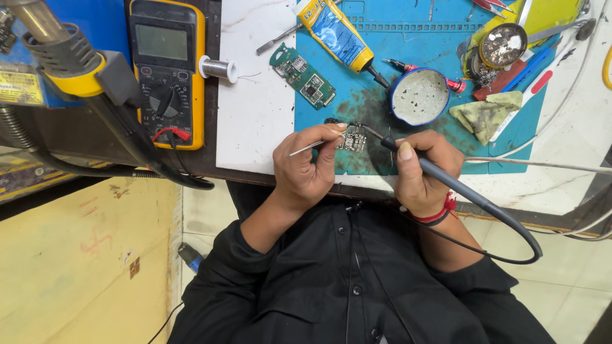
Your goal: The person uses a soldering iron and tweezers to apply solder to a small circuit board. They repeatedly heat and adjust components on the board while holding it steady with the other hand.
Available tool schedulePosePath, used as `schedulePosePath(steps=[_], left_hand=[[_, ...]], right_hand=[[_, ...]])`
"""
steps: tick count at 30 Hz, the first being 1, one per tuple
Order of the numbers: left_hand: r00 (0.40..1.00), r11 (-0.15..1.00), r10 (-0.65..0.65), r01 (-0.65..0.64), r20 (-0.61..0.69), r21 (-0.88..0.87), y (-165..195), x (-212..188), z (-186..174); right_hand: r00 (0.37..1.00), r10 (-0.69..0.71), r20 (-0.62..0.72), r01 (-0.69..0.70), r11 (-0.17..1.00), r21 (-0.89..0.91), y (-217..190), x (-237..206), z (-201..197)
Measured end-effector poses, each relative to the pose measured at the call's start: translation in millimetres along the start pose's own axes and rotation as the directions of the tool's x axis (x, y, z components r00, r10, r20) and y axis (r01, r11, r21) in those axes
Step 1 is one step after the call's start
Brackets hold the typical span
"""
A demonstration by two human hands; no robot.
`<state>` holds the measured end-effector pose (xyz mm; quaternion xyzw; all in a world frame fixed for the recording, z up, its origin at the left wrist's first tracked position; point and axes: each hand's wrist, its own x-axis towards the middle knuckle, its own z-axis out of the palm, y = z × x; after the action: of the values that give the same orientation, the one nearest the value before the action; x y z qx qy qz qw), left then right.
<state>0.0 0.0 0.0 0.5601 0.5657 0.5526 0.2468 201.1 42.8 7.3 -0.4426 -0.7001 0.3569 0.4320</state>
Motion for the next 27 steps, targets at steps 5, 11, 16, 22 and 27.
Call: schedulePosePath(steps=[5, 11, 16, 22, 27], left_hand=[[0.999, 0.997, 0.048, -0.048, 0.01, 0.055, 5.3, 3.0, -1.9], [0.998, 0.996, 0.056, -0.057, 0.019, 0.065, 7.2, 5.7, -2.6], [0.998, 0.995, 0.058, -0.059, 0.019, 0.074, 7.0, 5.8, -1.8], [0.999, 0.999, 0.046, -0.046, 0.003, 0.027, 4.0, 3.0, -1.3], [0.995, 0.996, -0.048, 0.041, -0.087, -0.079, 7.9, 0.3, -11.9]], right_hand=[[1.0, 0.007, -0.009, -0.007, 1.0, -0.009, 0.7, -0.7, -0.5], [0.999, -0.035, 0.012, 0.035, 0.997, -0.074, 0.6, 0.4, 0.0], [0.999, -0.031, 0.007, 0.032, 0.996, -0.084, -0.4, 1.2, 1.2], [0.998, -0.058, 0.009, 0.059, 0.99, -0.128, -3.1, 2.7, 1.1], [0.996, -0.085, 0.004, 0.085, 0.989, -0.118, -5.0, 5.4, 2.0]])
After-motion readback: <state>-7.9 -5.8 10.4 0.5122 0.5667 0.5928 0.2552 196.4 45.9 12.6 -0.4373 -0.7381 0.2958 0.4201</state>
